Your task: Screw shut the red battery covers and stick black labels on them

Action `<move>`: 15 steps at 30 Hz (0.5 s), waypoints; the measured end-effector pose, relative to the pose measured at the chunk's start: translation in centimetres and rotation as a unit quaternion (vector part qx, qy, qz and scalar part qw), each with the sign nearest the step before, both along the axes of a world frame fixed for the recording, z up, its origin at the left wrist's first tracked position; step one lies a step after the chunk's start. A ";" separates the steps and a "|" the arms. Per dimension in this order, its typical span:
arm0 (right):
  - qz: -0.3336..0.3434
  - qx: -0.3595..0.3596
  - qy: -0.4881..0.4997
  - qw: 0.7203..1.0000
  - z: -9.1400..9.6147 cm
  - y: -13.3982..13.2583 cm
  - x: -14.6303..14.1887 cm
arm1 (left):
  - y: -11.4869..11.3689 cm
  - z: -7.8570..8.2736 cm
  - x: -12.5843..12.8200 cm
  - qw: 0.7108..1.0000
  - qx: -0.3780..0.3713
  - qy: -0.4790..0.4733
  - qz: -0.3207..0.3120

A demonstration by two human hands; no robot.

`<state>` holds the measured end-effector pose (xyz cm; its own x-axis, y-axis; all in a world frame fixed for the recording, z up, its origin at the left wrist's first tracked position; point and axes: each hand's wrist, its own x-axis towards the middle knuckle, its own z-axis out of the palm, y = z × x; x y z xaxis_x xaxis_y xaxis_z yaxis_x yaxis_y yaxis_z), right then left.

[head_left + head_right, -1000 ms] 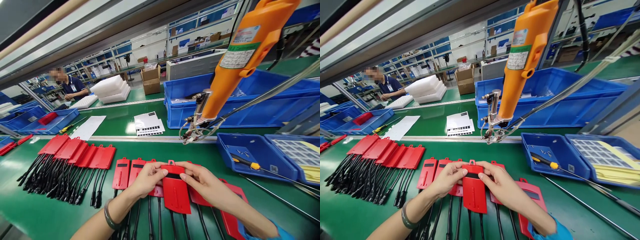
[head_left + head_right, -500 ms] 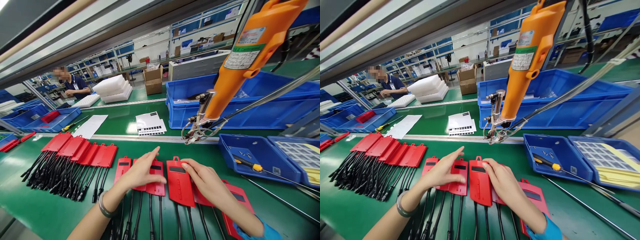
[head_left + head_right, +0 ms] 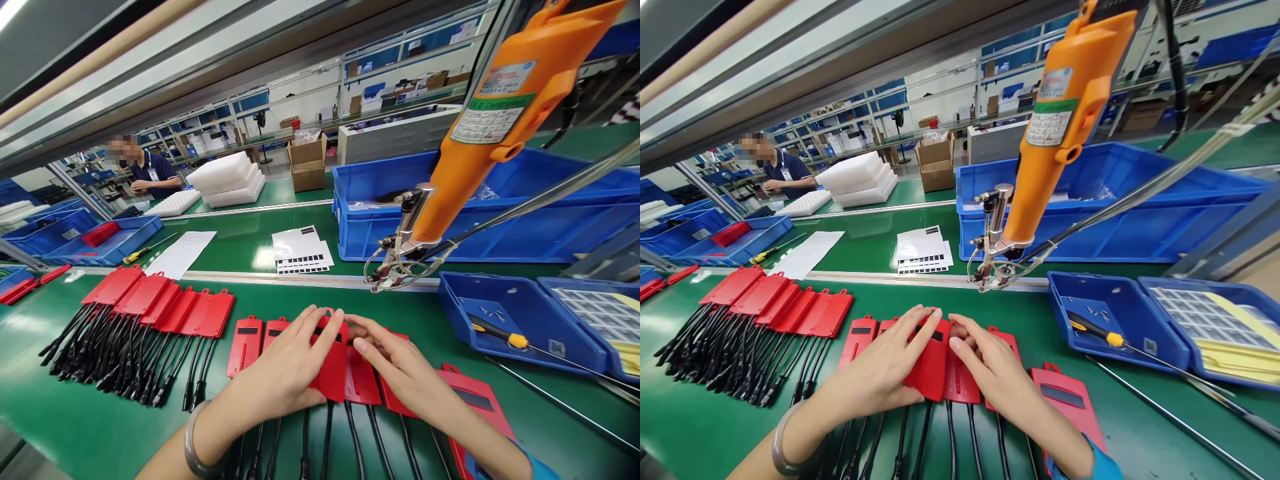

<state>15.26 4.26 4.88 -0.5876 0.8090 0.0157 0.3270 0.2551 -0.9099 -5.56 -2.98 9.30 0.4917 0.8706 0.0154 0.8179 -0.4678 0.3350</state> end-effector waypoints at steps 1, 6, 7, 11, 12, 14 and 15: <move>0.008 -0.024 0.020 0.999 0.3 -0.3 -0.1 | -0.2 0.1 0.0 0.999 0.006 -0.029 -0.014; -0.024 -0.067 0.054 0.996 1.3 -1.1 -0.2 | 0.1 -0.3 0.1 0.955 -0.107 -0.263 0.088; -0.022 -0.069 0.061 0.996 1.3 -1.1 -0.1 | 0.4 -0.5 0.2 0.926 -0.148 -0.328 0.119; 0.001 -0.061 0.061 0.996 1.0 -1.4 -0.2 | 1.4 -1.5 1.0 0.798 -0.275 -0.519 0.135; 0.005 -0.055 0.052 0.997 0.9 -1.5 -0.3 | 1.5 -1.8 1.3 0.783 -0.281 -0.538 0.137; 0.004 -0.039 0.028 0.999 0.7 -1.7 -0.4 | 1.6 -2.4 1.8 0.781 -0.263 -0.543 0.161; 0.001 -0.032 0.017 0.999 0.6 -1.7 -0.5 | 1.6 -2.6 1.9 0.793 -0.248 -0.529 0.174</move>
<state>14.79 2.55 5.52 -0.5885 0.8083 -0.0163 0.2951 0.1959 -0.9352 -3.64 -1.37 6.70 0.1616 0.9786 -0.1272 0.0077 0.1277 0.9918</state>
